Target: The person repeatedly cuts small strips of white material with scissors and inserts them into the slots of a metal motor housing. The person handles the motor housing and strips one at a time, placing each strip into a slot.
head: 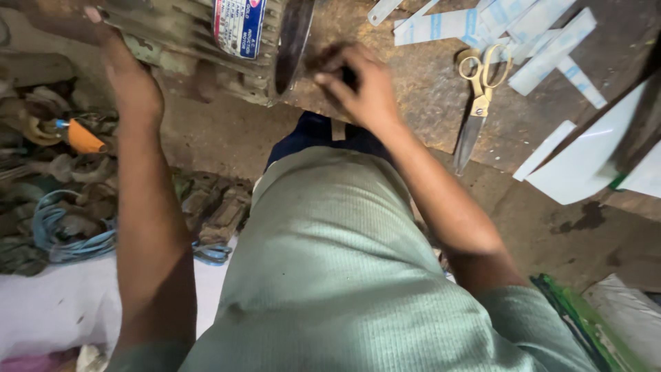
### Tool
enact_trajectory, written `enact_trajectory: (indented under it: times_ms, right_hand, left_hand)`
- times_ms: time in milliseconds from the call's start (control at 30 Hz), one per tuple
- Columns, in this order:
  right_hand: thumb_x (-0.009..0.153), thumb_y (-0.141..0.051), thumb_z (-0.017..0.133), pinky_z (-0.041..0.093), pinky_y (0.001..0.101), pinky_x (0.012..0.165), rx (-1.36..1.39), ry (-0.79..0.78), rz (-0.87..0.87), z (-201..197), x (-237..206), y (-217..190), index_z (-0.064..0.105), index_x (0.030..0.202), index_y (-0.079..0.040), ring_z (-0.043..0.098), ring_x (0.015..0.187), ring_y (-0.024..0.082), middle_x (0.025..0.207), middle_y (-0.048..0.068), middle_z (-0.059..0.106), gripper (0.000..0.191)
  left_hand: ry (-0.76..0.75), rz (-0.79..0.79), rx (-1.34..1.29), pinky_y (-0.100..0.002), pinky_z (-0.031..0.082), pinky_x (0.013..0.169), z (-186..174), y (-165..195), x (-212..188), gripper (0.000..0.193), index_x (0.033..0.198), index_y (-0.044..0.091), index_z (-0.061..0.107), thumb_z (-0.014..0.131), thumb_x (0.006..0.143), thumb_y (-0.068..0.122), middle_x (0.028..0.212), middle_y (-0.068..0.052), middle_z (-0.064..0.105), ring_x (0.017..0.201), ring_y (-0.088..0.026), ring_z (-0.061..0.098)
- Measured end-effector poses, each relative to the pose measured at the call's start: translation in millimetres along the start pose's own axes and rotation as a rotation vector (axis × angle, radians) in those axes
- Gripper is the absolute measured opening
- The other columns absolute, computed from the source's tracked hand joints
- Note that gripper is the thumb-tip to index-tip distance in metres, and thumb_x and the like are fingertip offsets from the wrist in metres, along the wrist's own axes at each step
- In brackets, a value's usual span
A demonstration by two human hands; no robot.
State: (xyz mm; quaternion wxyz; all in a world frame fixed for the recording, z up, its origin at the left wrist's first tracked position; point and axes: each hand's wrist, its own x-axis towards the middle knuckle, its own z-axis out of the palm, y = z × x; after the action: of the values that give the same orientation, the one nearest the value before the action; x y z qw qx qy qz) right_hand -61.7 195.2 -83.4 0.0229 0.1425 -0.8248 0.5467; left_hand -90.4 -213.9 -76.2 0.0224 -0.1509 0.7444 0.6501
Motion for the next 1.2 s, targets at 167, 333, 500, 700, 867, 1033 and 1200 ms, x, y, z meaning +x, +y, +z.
enact_trajectory:
  times_ms: [167,333,500,700,867,1033,1200]
  right_hand:
    - [0.098,-0.015,0.079,0.05,0.0462,0.093,-0.434,0.173,0.118,-57.9,-14.0,6.3,0.067,0.117,-0.002,0.06,0.108,0.039,0.117,0.018,0.061,0.026]
    - [0.092,-0.016,0.084,0.046,0.0464,0.095,-0.673,0.196,0.058,-89.0,-14.5,30.6,0.066,0.128,-0.003,0.052,0.109,0.038,0.128,0.015,0.055,0.042]
    - [0.075,-0.023,0.088,0.044,0.0501,0.082,-0.83,0.095,0.044,-96.0,1.8,40.9,0.066,0.116,-0.002,0.052,0.107,0.041,0.12,0.018,0.055,0.05]
    - [0.086,-0.005,0.081,0.044,0.0467,0.093,-0.783,0.115,-0.044,-116.9,-6.2,10.9,0.069,0.121,-0.01,0.062,0.107,0.028,0.114,0.005,0.071,0.037]
    - [0.096,-0.004,0.069,0.051,0.0323,0.086,0.143,0.148,0.287,-106.9,-39.8,-13.9,0.057,0.113,-0.001,0.06,0.094,0.018,0.101,0.011,0.063,0.021]
    - [0.097,-0.007,0.056,0.056,0.0314,0.084,0.423,-0.073,0.276,-70.7,-38.6,-35.6,0.054,0.115,-0.003,0.066,0.094,0.018,0.102,0.009,0.063,0.019]
    - [0.091,-0.019,0.065,0.055,0.0366,0.076,0.097,-0.365,0.15,-29.0,-7.5,-69.3,0.062,0.119,-0.002,0.069,0.088,0.027,0.106,0.015,0.068,0.033]
  left_hand:
    - [-0.019,0.138,-0.338,-0.041,0.02,0.139,1.9,-31.7,5.9,0.084,0.17,0.005,0.011,0.036,0.114,0.064,0.179,-0.012,0.017,0.167,-0.029,0.024]
    - [0.299,0.466,0.535,-0.038,0.014,0.139,44.6,-72.4,-27.6,0.064,0.171,0.009,0.0,0.04,0.126,0.032,0.174,-0.019,0.005,0.165,-0.03,0.017]
    - [0.352,0.463,0.207,-0.039,0.01,0.137,83.5,-67.1,-42.8,0.062,0.17,0.003,0.004,0.031,0.123,0.032,0.175,-0.02,0.004,0.165,-0.029,0.009]
    - [0.409,0.339,0.134,-0.044,0.01,0.138,100.5,-26.1,-63.1,0.072,0.167,-0.003,0.008,0.037,0.119,0.042,0.177,-0.023,0.007,0.165,-0.034,0.011]
    - [0.371,0.341,0.135,-0.042,0.014,0.139,91.8,-18.4,-66.5,0.076,0.167,-0.004,0.019,0.034,0.117,0.052,0.178,-0.02,0.017,0.168,-0.032,0.017]
    - [0.298,0.125,-0.156,-0.041,0.016,0.132,68.8,-35.5,-27.4,0.084,0.165,-0.004,0.018,0.03,0.111,0.059,0.175,-0.019,0.017,0.163,-0.03,0.02]
    - [0.022,0.105,0.058,-0.039,0.014,0.129,63.8,-55.0,-19.8,0.087,0.165,-0.003,0.008,0.026,0.11,0.063,0.173,-0.017,0.011,0.159,-0.028,0.015]
